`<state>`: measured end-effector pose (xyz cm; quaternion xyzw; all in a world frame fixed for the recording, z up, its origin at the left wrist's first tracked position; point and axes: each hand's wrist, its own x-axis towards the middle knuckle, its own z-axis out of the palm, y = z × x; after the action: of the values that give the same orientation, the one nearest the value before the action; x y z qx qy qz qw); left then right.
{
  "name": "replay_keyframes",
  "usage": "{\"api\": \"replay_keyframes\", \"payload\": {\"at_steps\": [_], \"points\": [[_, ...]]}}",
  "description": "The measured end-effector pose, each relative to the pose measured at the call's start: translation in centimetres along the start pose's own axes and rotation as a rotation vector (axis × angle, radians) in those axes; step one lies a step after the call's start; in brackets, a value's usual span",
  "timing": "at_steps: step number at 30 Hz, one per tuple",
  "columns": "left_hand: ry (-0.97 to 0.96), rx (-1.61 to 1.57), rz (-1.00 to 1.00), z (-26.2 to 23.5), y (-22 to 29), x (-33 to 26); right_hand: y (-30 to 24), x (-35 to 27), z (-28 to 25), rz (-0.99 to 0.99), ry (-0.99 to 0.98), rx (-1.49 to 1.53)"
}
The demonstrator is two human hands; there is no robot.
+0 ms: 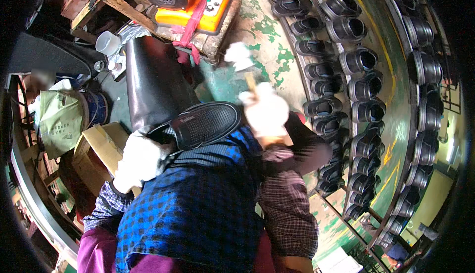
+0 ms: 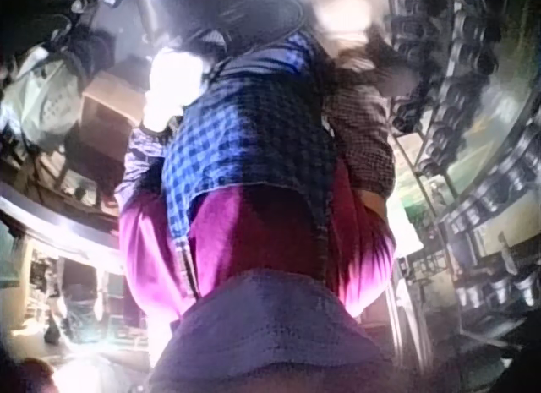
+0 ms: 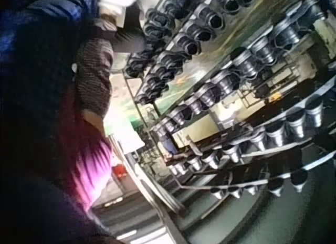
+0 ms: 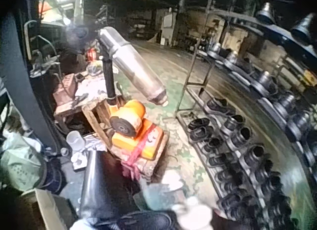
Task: Clean and polish finished shoes using a brush and cloth in a manufacturing setting.
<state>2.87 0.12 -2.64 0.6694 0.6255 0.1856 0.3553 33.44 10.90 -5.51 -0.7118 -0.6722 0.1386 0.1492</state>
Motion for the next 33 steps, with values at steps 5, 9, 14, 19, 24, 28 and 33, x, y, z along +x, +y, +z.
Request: {"api": "replay_keyframes", "payload": {"at_steps": [5,9,14,19,24,28,33], "points": [[-0.429,0.260,0.136,-5.8,2.4,3.7,2.6,0.5,-4.3,0.364,0.053,0.800],[-0.533,0.145,0.077,-6.6,2.7,5.1,-0.5,-1.4,-3.0,0.296,0.043,1.000],[-0.598,0.041,-0.039,-6.8,2.6,5.5,-3.5,-2.3,-1.5,0.356,-0.211,1.074],[-0.598,-0.023,-0.126,-6.8,2.4,5.4,-4.6,-1.9,-1.2,0.370,-0.350,1.063],[-0.601,-0.093,-0.108,-6.5,1.8,5.1,-6.8,-2.4,-0.2,0.189,-0.479,0.957],[-0.543,-0.116,-0.013,-5.2,0.0,4.3,-9.1,-3.1,1.6,-0.269,-0.275,0.365],[-0.609,-0.011,-0.171,-5.7,0.4,4.3,-8.0,-1.7,1.7,-0.180,-0.252,0.223]]}}
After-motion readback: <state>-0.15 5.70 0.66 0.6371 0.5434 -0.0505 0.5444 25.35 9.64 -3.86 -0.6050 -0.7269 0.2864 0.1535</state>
